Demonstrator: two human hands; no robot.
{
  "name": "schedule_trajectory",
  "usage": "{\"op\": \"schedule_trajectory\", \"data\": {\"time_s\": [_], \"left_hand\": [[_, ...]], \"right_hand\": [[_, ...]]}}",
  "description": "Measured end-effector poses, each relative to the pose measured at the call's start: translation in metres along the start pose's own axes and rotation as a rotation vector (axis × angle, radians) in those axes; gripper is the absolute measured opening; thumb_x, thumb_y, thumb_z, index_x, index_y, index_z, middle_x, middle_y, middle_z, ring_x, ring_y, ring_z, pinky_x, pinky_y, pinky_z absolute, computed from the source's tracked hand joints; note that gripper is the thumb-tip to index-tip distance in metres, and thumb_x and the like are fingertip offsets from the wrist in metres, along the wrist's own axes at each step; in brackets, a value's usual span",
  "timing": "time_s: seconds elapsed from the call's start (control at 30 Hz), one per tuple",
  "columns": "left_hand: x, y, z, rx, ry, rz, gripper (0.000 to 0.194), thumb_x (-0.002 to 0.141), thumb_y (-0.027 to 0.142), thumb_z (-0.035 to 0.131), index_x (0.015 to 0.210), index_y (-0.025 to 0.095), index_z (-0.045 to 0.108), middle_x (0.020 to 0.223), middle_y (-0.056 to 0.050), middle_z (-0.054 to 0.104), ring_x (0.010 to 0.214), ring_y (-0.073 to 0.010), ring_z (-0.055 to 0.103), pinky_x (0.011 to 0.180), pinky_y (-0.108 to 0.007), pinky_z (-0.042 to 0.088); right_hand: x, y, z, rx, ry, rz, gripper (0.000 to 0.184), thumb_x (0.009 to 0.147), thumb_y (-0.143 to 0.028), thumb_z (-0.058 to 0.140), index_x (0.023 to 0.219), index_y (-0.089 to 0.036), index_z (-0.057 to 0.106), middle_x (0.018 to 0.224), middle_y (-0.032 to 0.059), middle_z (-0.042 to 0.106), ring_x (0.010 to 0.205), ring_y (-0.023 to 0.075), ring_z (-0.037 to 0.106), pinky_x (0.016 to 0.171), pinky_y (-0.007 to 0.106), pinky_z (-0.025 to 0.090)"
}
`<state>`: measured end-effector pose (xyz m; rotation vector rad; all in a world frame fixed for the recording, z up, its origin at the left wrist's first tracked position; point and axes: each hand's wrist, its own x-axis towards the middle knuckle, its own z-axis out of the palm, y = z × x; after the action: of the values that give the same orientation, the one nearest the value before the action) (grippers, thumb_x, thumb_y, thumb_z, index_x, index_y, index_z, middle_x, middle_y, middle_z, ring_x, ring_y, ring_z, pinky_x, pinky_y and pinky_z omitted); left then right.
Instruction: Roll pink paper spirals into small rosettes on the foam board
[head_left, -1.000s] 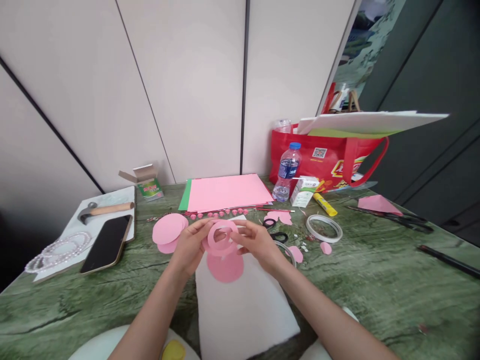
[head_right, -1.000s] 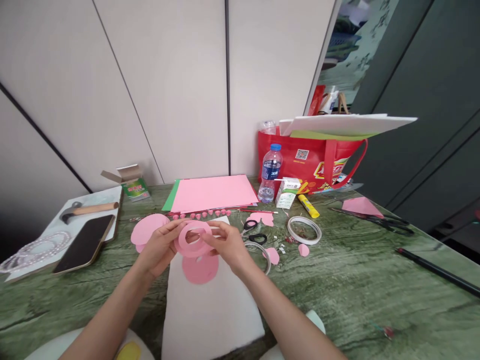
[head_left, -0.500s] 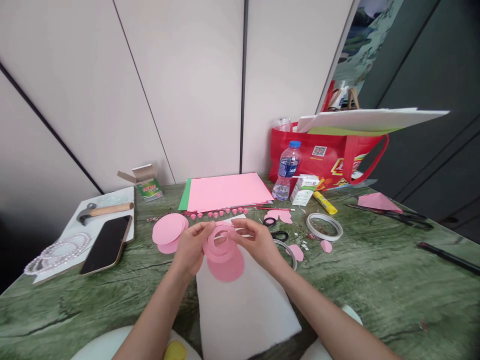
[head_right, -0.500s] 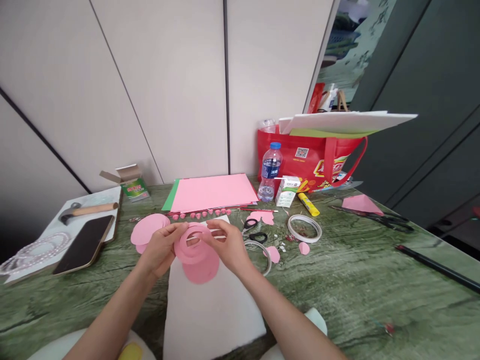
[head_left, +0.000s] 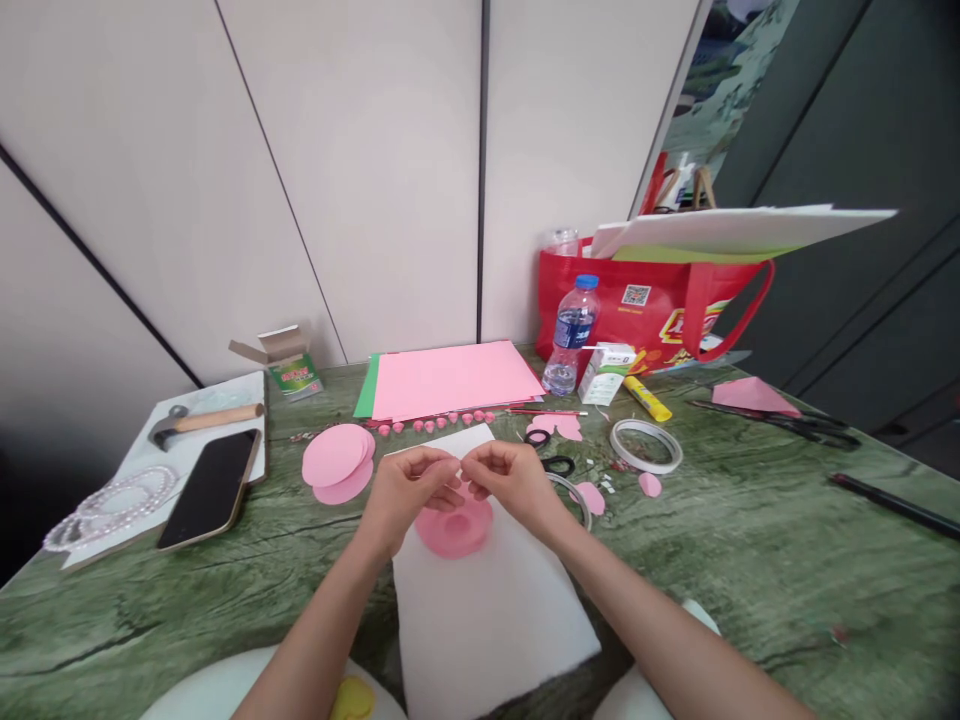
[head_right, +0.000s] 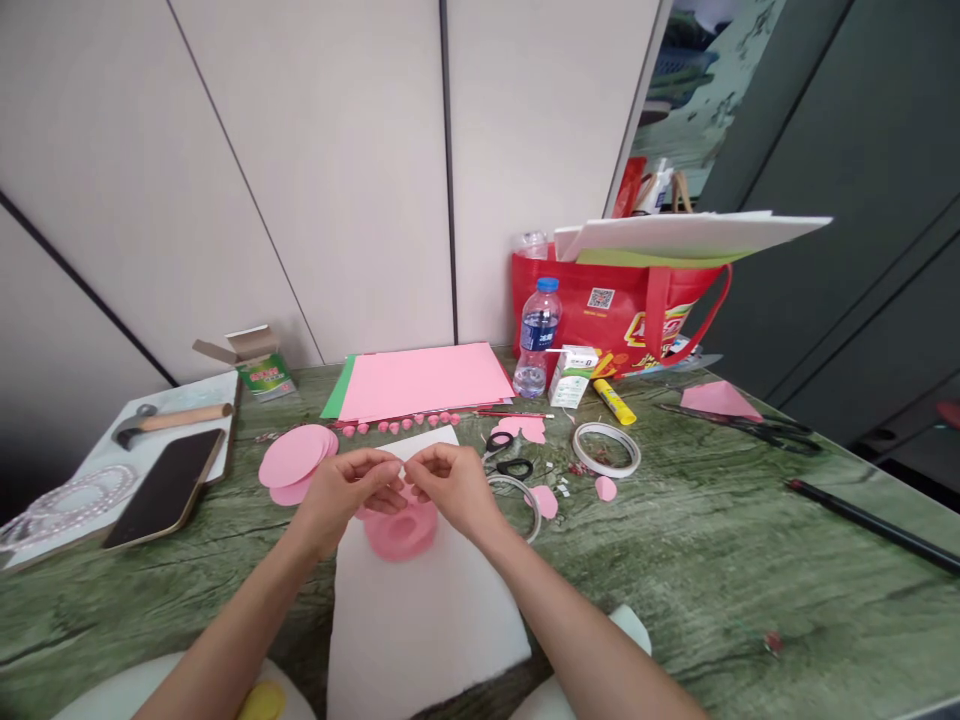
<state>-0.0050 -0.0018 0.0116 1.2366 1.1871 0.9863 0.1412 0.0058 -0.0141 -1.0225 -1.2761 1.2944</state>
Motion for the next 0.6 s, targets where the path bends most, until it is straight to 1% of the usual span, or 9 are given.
{"op": "schedule_trajectory", "data": {"time_s": [0.1, 0.2, 0.3, 0.43, 0.6], "left_hand": [[0.0003, -0.0001, 0.0005, -0.004, -0.004, 0.005, 0.02, 0.066, 0.032, 0.066, 0.067, 0.013, 0.06, 0.057, -0.003, 0.063, 0.048, -0.0175, 0.063, 0.049, -0.029, 0.052], [0.0006, 0.0005, -0.0006, -0.02, 0.029, 0.018, 0.02, 0.068, 0.032, 0.064, 0.069, 0.013, 0.058, 0.054, -0.002, 0.062, 0.044, -0.016, 0.06, 0.042, -0.026, 0.05], [0.0004, 0.0016, -0.0013, -0.029, 0.042, 0.035, 0.021, 0.069, 0.034, 0.063, 0.069, 0.013, 0.057, 0.05, 0.0, 0.059, 0.04, -0.014, 0.058, 0.038, -0.023, 0.047], [0.0004, 0.0023, -0.0003, -0.012, 0.03, 0.053, 0.022, 0.069, 0.034, 0.063, 0.067, 0.013, 0.057, 0.049, 0.0, 0.057, 0.039, -0.0131, 0.057, 0.036, -0.022, 0.045], [-0.0012, 0.0035, 0.0016, -0.006, 0.019, 0.065, 0.022, 0.067, 0.034, 0.065, 0.066, 0.014, 0.056, 0.047, 0.001, 0.056, 0.039, -0.0133, 0.056, 0.036, -0.022, 0.046]], "right_hand": [[-0.0014, -0.0031, -0.0009, 0.11, -0.087, 0.045, 0.026, 0.065, -0.04, 0.066, 0.065, -0.014, 0.064, 0.058, 0.0007, 0.063, 0.052, 0.0101, 0.057, 0.054, 0.024, 0.049], [-0.0012, -0.0034, -0.004, 0.264, -0.195, 0.08, 0.029, 0.069, -0.042, 0.063, 0.076, -0.015, 0.067, 0.069, 0.0031, 0.066, 0.064, 0.0115, 0.061, 0.064, 0.026, 0.05], [-0.0002, -0.0016, -0.0063, 0.351, -0.258, 0.102, 0.03, 0.065, -0.04, 0.067, 0.084, -0.016, 0.069, 0.077, 0.0042, 0.068, 0.07, 0.0126, 0.063, 0.069, 0.028, 0.051], [0.0005, 0.0009, -0.0059, 0.37, -0.224, 0.12, 0.028, 0.06, -0.034, 0.072, 0.082, -0.016, 0.07, 0.073, 0.0033, 0.069, 0.067, 0.0122, 0.063, 0.071, 0.029, 0.051], [0.0004, 0.0036, -0.0041, 0.372, -0.169, 0.139, 0.025, 0.058, -0.029, 0.074, 0.078, -0.014, 0.07, 0.069, 0.0033, 0.069, 0.063, 0.0117, 0.062, 0.066, 0.027, 0.051]]}}
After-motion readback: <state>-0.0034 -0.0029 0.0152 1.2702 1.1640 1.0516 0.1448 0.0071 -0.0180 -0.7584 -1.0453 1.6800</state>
